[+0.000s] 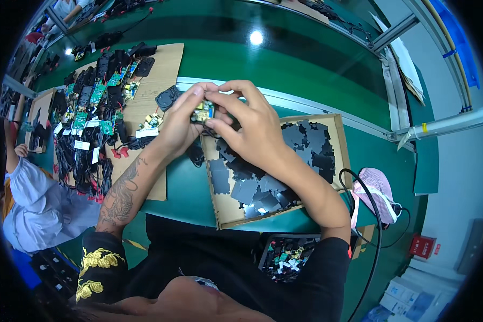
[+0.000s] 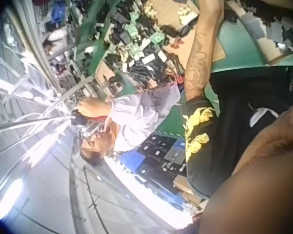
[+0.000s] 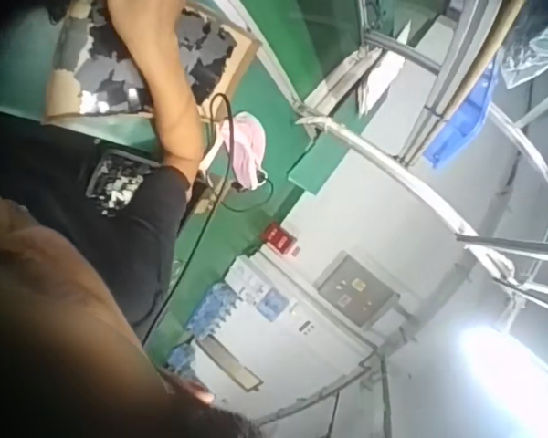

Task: Assembling small electronic components by joining circuit boards with plastic housings at a factory assembly line.

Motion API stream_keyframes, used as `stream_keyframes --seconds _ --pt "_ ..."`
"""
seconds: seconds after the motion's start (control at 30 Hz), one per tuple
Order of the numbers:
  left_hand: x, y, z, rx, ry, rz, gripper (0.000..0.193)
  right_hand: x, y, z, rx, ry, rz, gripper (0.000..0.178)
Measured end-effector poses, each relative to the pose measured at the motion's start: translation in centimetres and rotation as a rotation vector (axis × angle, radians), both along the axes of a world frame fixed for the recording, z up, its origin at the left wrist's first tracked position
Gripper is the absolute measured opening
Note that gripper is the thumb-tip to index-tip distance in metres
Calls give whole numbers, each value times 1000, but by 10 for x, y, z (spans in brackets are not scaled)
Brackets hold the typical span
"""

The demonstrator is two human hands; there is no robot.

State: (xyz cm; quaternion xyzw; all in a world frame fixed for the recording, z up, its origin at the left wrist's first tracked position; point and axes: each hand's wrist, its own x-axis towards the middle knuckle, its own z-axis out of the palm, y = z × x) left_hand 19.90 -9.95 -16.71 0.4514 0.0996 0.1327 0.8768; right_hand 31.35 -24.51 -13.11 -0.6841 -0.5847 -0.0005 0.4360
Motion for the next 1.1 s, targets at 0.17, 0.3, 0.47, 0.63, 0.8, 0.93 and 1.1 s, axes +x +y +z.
stream_keyframes --seconds 0.17,0.3,0.47,0.63,0.8,0.93,1.1 --pt "-2 -17 -4 57 115 18 29 3 -7 -10 60 -123 -51 29" --pt "-6 -15 -8 -22 -45 -39 28 -8 -6 -8 98 -195 -34 38" --pt "-2 -17 -5 153 -92 -10 32 -8 -6 0 128 -274 -70 51" --pt "-2 -26 -1 31 -75 58 43 -1 -2 -8 180 -252 -6 54" --pt "1 -35 -5 -89 23 210 51 -2 -1 -9 224 -434 17 53" --pt "0 -45 -10 66 32 340 49 -7 0 -9 167 -490 23 52" --pt "2 -42 -28 301 -95 388 44 -8 -2 -4 96 -436 50 49"
